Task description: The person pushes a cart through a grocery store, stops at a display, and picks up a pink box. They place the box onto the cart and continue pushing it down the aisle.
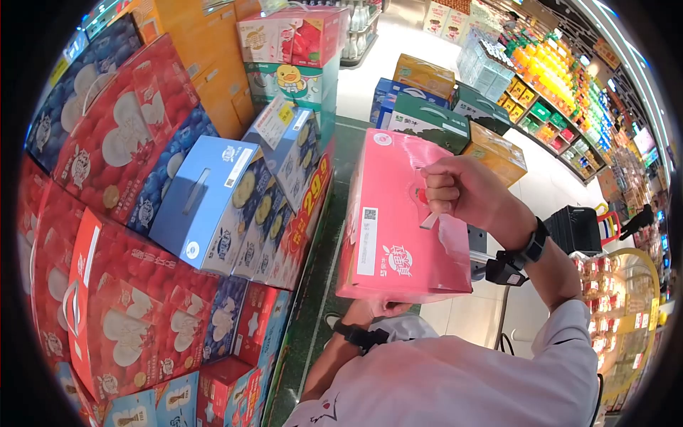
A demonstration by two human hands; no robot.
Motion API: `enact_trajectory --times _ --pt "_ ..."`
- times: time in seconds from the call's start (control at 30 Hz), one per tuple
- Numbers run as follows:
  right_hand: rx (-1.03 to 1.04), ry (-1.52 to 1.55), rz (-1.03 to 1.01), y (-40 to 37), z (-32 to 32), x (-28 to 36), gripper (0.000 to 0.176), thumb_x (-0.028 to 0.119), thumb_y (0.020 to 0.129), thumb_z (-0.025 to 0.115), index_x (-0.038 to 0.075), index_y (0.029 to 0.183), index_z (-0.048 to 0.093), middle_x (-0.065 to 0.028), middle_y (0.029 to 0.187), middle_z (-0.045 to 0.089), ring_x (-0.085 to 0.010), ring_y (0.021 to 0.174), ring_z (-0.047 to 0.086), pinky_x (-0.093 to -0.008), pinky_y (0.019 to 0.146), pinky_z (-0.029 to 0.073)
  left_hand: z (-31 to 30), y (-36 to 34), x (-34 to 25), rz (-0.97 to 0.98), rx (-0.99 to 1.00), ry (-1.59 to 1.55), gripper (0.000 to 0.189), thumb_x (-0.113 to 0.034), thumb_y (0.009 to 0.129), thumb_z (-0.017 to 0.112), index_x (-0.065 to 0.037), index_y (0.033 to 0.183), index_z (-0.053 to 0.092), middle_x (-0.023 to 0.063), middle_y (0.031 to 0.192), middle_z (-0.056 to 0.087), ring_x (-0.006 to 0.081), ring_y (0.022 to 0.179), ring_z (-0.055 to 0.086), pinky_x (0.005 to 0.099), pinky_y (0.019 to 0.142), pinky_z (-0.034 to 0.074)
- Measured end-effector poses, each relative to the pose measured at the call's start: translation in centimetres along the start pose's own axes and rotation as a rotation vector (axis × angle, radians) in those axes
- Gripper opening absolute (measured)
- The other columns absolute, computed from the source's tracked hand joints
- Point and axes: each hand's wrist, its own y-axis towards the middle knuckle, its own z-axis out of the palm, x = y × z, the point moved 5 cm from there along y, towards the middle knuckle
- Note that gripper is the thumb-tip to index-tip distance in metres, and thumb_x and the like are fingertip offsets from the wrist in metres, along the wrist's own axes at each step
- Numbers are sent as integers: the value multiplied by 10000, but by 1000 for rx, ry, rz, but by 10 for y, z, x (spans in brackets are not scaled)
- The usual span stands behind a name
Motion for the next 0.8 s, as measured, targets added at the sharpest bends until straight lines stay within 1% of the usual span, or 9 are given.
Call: enact_trajectory --times 0.1,0.13,0.3,0.33,0.37,0.47,0.67,0.73,0.8 --pt "44 -44 11 2 -9 4 399 115 962 548 187 644 317 84 602 254 -62 502 255 -261 497 243 -4 16 -5 -56 95 83 614 -651 971 393 -76 885 591 53 630 548 134 476 503 260 412 380" --pt "37 -42 8 1 -11 6 399 115 962 548 187 644 317 84 602 254 -62 502 255 -261 497 243 -2 21 -6 -61 101 83 614 -651 971 393 -76 885 591 53 630 548 134 476 503 260 412 380" --pt "49 -202 -28 -3 -18 24 408 152 964 552 178 631 318 86 556 223 -60 449 203 -266 446 197 -18 33 -25 197 -733 -612 621 -616 997 380 -54 1166 581 108 848 670 207 628 649 307 543 523" --pt "55 -208 -23 -4 -19 28 408 152 964 552 178 631 318 86 556 223 -60 449 203 -266 446 197 -40 31 -23 76 -633 -346 629 -561 1024 379 -49 1381 459 136 1060 691 271 781 709 358 699 587" --pt "-24 -300 -74 -5 -25 36 330 134 943 572 145 658 405 85 549 254 -54 453 212 -265 445 198 -47 12 -31 -35 -365 -165 588 -524 1035 397 -32 1335 511 137 967 705 246 749 706 346 690 585" --pt "-161 -475 -157 2 -36 48 294 123 925 595 110 649 494 84 535 314 -37 446 240 -258 442 215 -76 -38 -50 -22 -670 107 540 -473 1037 422 3 1219 600 158 836 703 219 693 699 319 665 585" --pt "-185 -780 -247 35 -95 63 229 112 872 599 30 659 612 28 555 489 -38 483 437 -227 471 333 -145 -202 57 -80 -1372 96 399 -353 967 535 2 1116 639 168 818 713 231 682 708 343 594 584" --pt "-188 -865 -281 44 -108 66 259 82 832 600 16 587 551 -2 574 521 -61 527 490 -238 494 373 -152 -253 120 -234 -1539 128 345 -298 961 511 6 1046 650 172 792 723 257 613 699 348 554 584" --pt "-200 -947 -264 52 -125 63 259 91 839 603 13 596 558 7 577 524 -53 532 493 -239 494 375 -191 -320 229 -635 -1443 285 351 -314 974 486 -13 996 665 134 752 725 263 569 690 343 535 585"
